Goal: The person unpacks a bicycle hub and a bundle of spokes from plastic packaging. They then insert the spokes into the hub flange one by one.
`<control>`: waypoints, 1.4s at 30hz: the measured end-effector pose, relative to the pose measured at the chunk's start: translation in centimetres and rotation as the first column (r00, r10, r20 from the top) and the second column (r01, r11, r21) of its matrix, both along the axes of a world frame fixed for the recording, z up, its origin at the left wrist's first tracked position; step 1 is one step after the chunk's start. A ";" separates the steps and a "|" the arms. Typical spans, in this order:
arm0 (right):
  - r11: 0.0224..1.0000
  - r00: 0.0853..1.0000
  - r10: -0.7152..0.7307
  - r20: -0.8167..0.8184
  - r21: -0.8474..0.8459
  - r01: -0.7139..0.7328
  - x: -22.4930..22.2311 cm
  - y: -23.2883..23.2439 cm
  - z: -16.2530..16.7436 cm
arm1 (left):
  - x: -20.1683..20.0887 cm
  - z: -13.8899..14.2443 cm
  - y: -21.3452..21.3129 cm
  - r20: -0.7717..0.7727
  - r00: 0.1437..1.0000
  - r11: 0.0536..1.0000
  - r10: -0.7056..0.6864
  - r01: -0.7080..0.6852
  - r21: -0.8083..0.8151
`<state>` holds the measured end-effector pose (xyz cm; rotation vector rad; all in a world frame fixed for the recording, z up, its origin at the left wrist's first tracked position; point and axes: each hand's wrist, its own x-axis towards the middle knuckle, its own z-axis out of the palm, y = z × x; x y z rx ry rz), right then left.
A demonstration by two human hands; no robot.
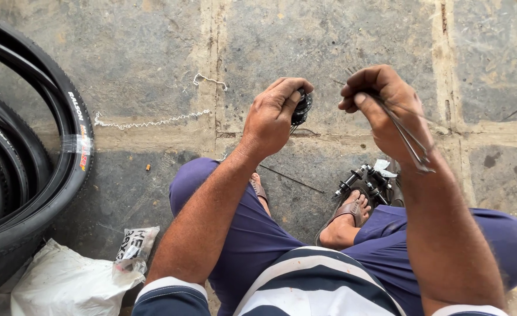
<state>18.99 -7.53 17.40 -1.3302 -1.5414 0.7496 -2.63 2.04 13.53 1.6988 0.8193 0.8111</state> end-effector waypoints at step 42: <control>0.978 0.968 -0.206 -0.144 0.014 0.210 -3.4 1.5 -1.6 | -0.6 0.1 0.2 0.073 0.993 0.994 -0.094 0.098 -0.052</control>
